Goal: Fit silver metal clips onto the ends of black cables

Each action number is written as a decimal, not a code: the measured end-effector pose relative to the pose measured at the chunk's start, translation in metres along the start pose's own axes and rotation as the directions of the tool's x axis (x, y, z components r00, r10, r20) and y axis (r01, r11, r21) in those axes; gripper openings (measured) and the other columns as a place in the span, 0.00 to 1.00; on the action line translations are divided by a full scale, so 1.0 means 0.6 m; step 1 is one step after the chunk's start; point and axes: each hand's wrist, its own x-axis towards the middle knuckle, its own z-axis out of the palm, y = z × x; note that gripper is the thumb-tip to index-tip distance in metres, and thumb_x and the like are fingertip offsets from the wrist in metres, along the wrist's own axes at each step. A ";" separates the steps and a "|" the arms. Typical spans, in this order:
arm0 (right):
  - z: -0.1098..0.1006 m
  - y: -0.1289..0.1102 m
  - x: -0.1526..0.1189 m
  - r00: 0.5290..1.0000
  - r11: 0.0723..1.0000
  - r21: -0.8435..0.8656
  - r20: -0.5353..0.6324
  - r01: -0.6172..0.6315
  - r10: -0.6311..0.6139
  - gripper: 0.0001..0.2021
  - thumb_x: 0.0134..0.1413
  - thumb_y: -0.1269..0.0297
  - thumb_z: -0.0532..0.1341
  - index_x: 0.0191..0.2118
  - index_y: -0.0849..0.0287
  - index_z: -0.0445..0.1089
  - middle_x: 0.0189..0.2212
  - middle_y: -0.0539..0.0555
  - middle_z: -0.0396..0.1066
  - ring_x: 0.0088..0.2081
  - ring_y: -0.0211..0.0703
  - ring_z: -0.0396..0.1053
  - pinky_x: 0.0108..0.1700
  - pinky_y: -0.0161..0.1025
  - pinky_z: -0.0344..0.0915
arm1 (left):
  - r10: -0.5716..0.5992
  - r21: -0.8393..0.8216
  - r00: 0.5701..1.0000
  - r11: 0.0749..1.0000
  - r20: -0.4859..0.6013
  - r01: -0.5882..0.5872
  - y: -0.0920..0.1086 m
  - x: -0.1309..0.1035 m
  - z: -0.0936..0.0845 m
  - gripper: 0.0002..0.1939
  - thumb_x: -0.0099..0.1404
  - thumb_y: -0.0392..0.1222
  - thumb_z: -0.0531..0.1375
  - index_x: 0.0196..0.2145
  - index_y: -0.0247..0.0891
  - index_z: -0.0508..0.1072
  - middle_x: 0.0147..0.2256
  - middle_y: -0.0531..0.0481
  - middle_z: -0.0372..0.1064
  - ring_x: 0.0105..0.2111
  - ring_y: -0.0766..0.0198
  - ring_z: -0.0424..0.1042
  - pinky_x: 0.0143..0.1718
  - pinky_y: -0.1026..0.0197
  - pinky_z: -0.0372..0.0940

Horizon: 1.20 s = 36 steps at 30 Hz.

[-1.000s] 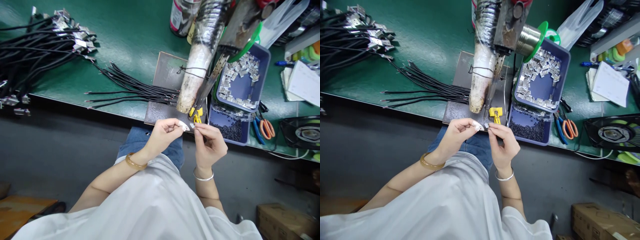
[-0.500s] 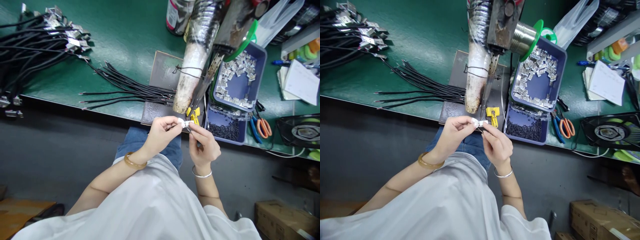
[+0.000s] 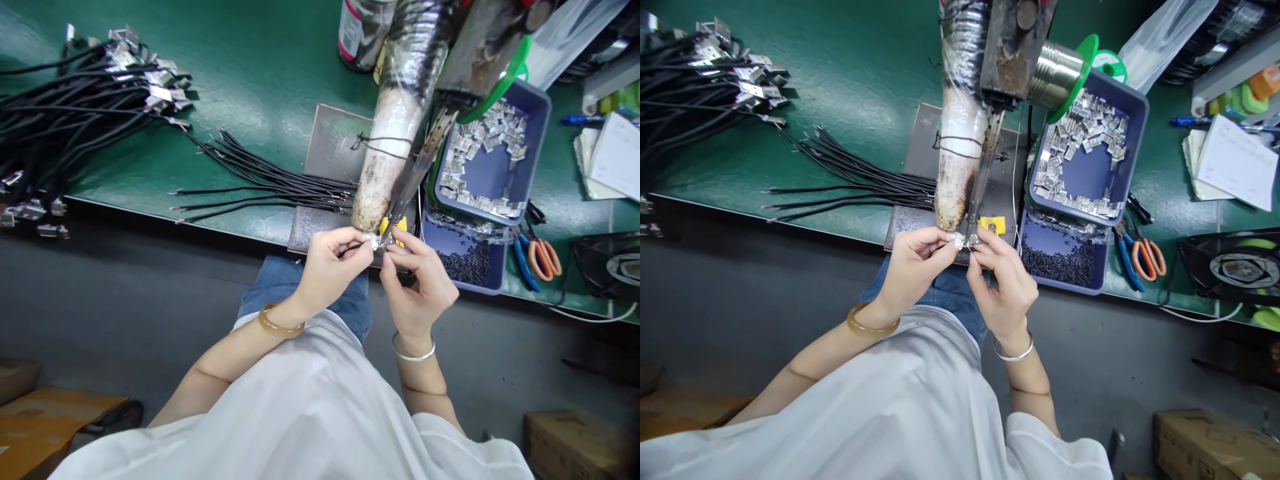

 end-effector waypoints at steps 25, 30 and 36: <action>0.001 -0.007 -0.012 0.998 0.988 -0.147 -0.030 0.052 -0.057 0.07 0.57 0.74 0.66 0.38 0.54 0.71 0.42 0.52 0.81 0.41 0.40 0.80 0.41 0.36 0.77 | 0.074 0.222 0.993 0.971 0.095 -0.093 -0.005 -0.009 -0.011 0.07 0.61 0.35 0.61 0.26 0.33 0.77 0.21 0.55 0.64 0.20 0.74 0.55 0.22 0.69 0.53; 0.001 -0.009 -0.008 0.991 0.997 -0.014 -0.111 -0.082 0.080 0.06 0.56 0.74 0.67 0.36 0.55 0.72 0.38 0.50 0.81 0.39 0.38 0.80 0.40 0.34 0.77 | 0.173 0.255 0.977 0.946 0.123 -0.200 -0.005 -0.025 -0.014 0.03 0.61 0.33 0.62 0.28 0.33 0.75 0.22 0.55 0.64 0.21 0.74 0.57 0.22 0.70 0.53; 0.002 -0.014 -0.006 0.914 0.842 0.367 0.073 -0.396 0.399 0.04 0.58 0.71 0.66 0.33 0.58 0.72 0.36 0.50 0.79 0.32 0.36 0.79 0.36 0.33 0.79 | 0.178 0.173 0.975 0.964 0.135 -0.200 -0.006 -0.032 -0.022 0.09 0.68 0.40 0.61 0.33 0.32 0.77 0.22 0.53 0.68 0.21 0.72 0.63 0.23 0.69 0.59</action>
